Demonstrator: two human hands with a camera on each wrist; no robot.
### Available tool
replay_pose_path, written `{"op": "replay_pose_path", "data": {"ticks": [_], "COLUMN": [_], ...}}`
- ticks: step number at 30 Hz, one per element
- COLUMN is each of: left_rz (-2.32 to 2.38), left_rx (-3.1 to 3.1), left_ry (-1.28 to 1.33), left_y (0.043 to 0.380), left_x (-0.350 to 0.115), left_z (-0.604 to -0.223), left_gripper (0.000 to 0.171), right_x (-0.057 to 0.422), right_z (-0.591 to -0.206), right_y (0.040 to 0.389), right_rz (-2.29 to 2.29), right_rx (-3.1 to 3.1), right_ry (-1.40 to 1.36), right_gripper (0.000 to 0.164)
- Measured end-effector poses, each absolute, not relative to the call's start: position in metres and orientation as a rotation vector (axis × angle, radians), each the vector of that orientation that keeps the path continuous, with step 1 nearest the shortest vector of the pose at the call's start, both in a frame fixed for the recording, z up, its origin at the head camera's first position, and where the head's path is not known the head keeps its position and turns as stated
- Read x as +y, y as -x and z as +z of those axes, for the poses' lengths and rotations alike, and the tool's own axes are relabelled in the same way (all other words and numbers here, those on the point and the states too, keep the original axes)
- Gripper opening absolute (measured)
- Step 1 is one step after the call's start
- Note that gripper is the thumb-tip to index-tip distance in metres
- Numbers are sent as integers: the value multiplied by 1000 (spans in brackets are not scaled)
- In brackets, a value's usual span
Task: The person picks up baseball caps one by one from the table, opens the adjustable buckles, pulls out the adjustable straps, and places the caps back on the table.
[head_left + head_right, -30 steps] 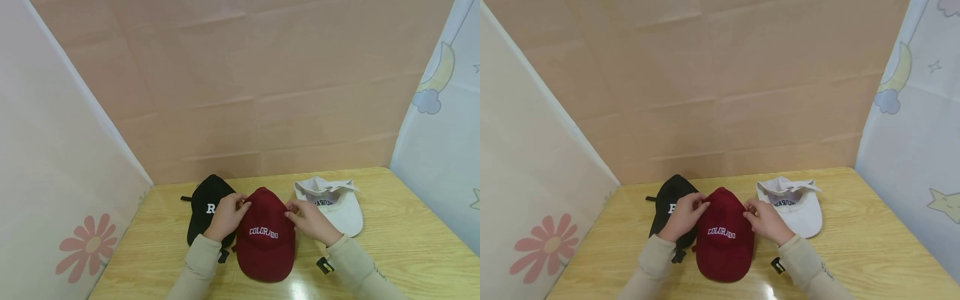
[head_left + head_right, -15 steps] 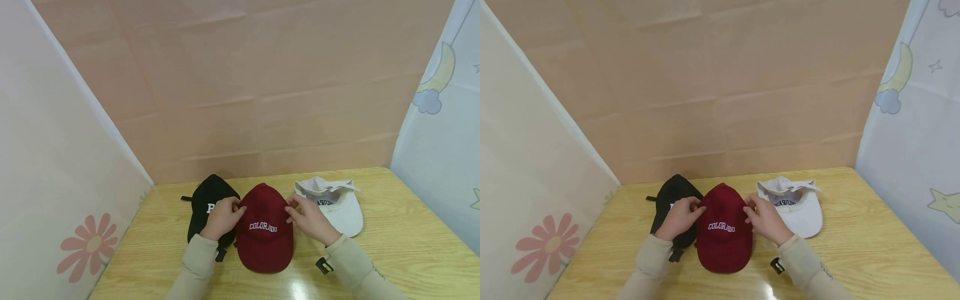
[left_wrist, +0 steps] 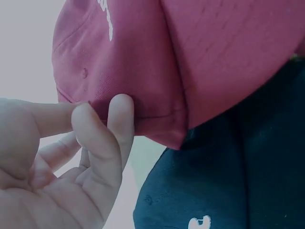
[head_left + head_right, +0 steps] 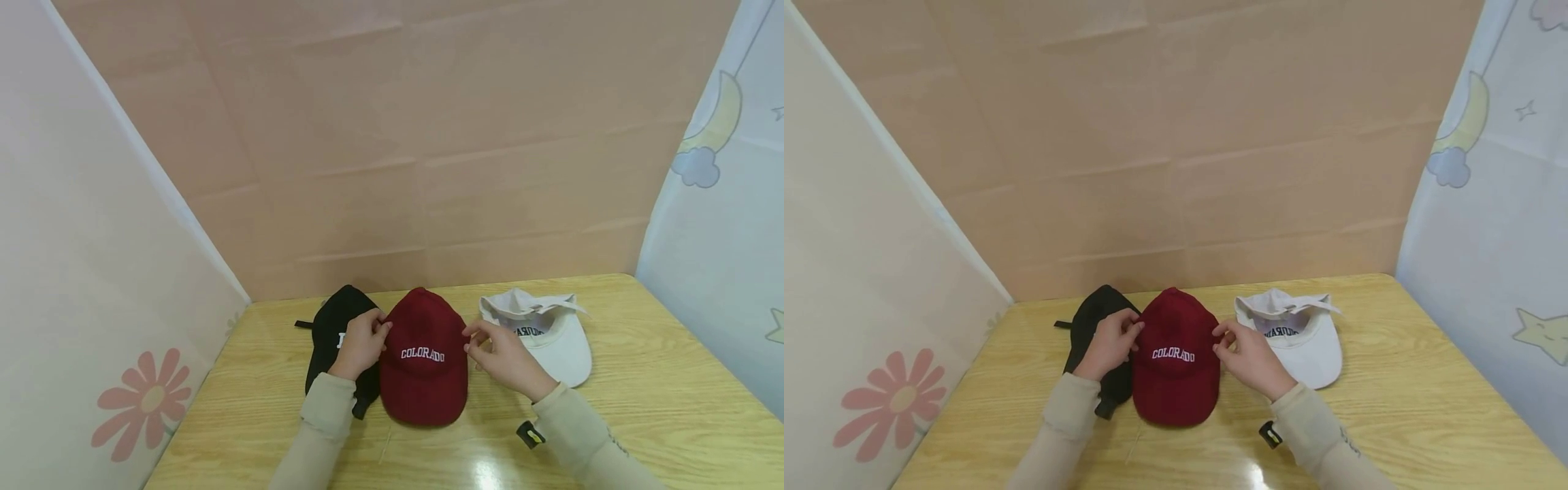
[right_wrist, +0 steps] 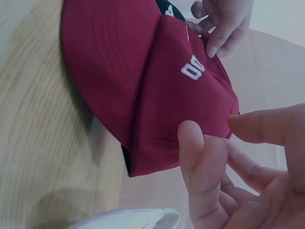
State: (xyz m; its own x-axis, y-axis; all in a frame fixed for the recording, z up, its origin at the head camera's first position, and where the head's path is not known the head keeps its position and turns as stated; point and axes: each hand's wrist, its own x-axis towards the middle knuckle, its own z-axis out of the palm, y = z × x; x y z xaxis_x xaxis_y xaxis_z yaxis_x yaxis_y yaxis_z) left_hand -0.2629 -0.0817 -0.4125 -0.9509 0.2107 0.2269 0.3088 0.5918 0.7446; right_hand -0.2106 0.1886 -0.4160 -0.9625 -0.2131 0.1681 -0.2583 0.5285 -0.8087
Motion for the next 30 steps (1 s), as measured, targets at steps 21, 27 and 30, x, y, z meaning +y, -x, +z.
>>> {"op": "replay_pose_path", "data": {"ticks": [21,27,30], "left_rz": [-1358,-1351,-1268], "left_rx": [-2680,-2694,-2753], "left_ry": [407,431,515], "left_y": [284,277,270], "left_x": [-72,-68,-67], "left_z": [-424,-424,-423], "left_gripper": [11,22,11], "right_x": [187,187,188], "right_z": [-424,-425,-426], "right_y": [209,208,207], "right_rz": [1429,1372,1319], "right_rx": [-2757,-2794,-2850], "right_ry": [-412,-484,-541], "right_gripper": [16,15,13]}}
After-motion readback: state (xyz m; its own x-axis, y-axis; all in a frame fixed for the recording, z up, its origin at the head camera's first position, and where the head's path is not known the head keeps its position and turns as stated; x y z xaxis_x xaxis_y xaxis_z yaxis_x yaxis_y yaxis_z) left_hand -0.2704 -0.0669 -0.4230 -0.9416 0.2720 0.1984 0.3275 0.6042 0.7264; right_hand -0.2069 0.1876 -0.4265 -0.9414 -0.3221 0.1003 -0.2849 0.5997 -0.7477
